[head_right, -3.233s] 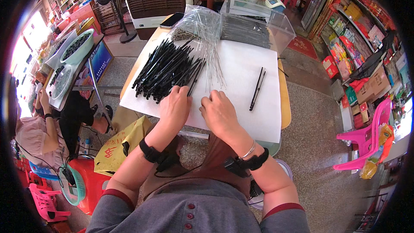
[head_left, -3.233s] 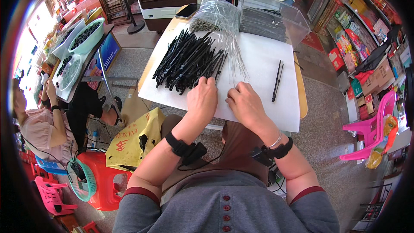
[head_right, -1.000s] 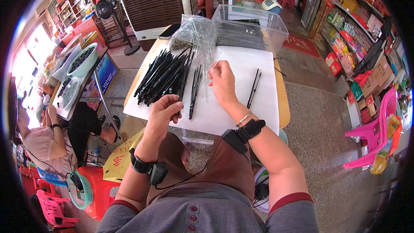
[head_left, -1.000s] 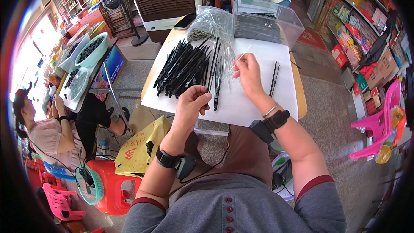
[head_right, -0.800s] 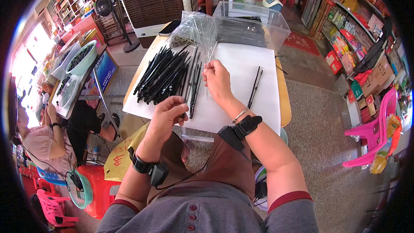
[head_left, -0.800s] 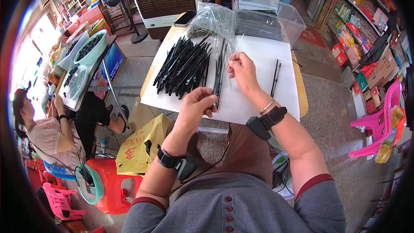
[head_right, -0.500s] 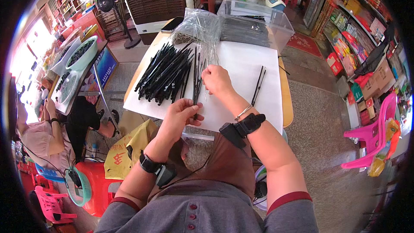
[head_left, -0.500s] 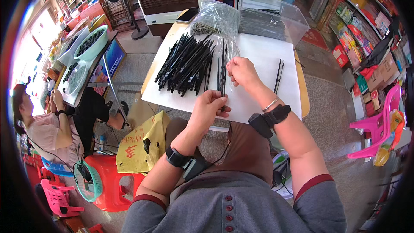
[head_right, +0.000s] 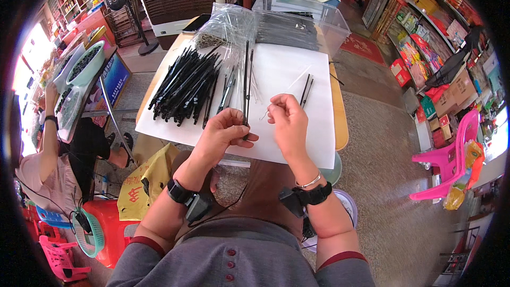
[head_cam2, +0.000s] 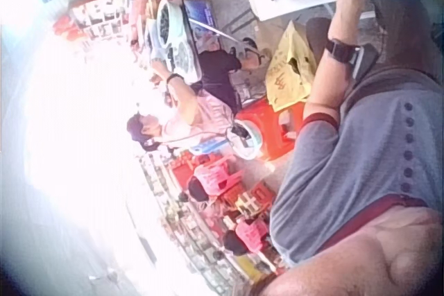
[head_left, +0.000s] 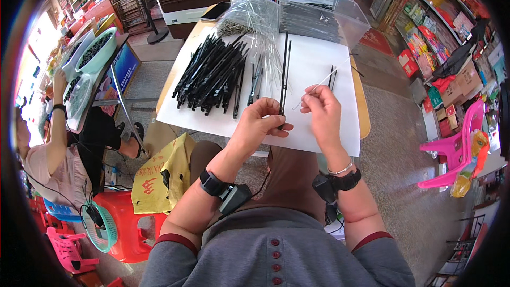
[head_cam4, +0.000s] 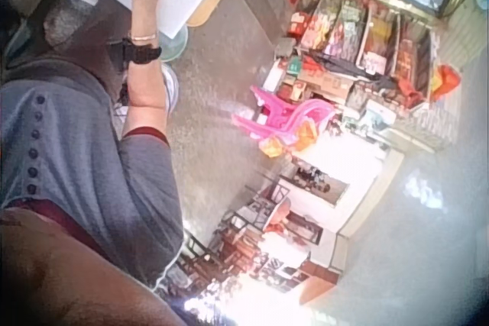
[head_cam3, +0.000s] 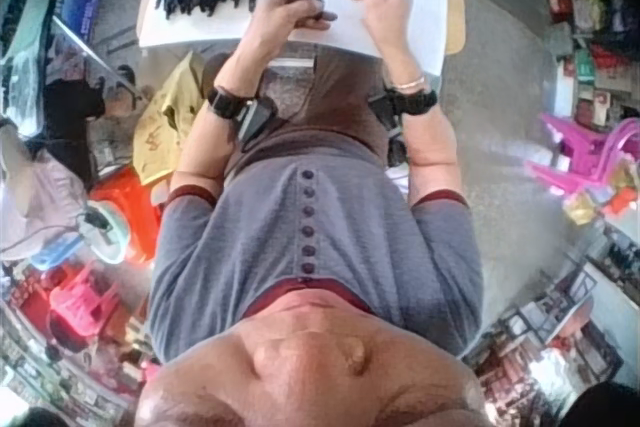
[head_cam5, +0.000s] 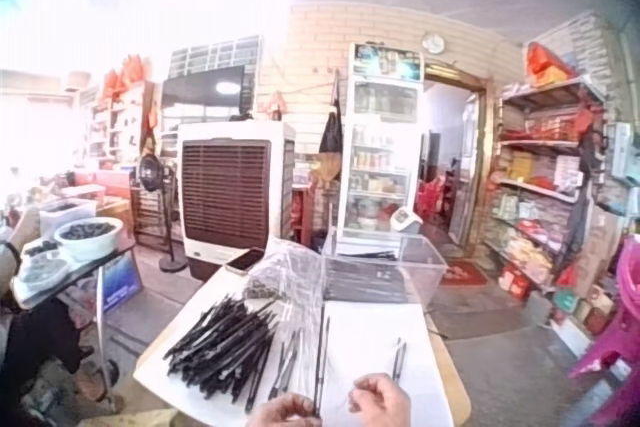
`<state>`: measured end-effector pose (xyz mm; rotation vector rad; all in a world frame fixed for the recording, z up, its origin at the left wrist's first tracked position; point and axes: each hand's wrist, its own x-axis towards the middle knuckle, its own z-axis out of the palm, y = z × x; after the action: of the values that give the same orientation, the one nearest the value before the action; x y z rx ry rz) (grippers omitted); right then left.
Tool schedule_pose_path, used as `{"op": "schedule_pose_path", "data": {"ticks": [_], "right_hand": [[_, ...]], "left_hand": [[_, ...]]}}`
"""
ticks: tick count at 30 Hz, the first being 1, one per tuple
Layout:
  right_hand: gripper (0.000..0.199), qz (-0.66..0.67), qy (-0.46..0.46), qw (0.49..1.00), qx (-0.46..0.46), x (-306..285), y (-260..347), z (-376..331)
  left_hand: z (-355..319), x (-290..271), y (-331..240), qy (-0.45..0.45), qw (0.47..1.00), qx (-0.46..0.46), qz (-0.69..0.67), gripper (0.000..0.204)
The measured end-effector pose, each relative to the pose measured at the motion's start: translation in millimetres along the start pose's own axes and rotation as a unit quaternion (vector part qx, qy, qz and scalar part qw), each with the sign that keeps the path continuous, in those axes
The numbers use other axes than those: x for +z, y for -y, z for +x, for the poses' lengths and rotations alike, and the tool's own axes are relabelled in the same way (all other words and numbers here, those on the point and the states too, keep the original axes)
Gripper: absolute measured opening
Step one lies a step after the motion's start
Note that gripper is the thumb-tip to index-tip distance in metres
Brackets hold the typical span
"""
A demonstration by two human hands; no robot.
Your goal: Assembling windshield wiper blades by inserting metal reinforcements into the rubber/plastic frames.
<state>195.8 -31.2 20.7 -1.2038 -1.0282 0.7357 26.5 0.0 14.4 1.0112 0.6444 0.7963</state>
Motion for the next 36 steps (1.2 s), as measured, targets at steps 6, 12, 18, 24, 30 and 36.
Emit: {"op": "schedule_pose_path", "data": {"ticks": [6,12,18,24,30,36], "right_hand": [[0.013,0.175,-0.044,0.982,0.061,-13,-2,0],[0.014,0.222,-0.021,0.97,0.093,-6,-10,-5],[0.016,0.19,0.017,0.976,0.107,-7,-12,-7],[0.016,0.171,0.028,0.976,0.131,-5,-14,-7],[0.015,0.186,0.044,0.972,0.141,-10,-15,-4],[0.016,0.183,0.053,0.969,0.156,-11,-14,-4]], "left_hand": [[10,5,9,0.032,0.999,-0.018,0.003,0.014],[9,4,11,0.043,0.999,0.008,0.001,0.017],[8,3,10,0.061,0.998,-0.011,0.004,0.019],[9,0,12,0.069,0.997,0.003,0.017,0.02],[8,0,10,0.082,0.996,-0.008,0.034,0.02],[8,-1,12,0.077,0.996,-0.013,0.032,0.02]]}}
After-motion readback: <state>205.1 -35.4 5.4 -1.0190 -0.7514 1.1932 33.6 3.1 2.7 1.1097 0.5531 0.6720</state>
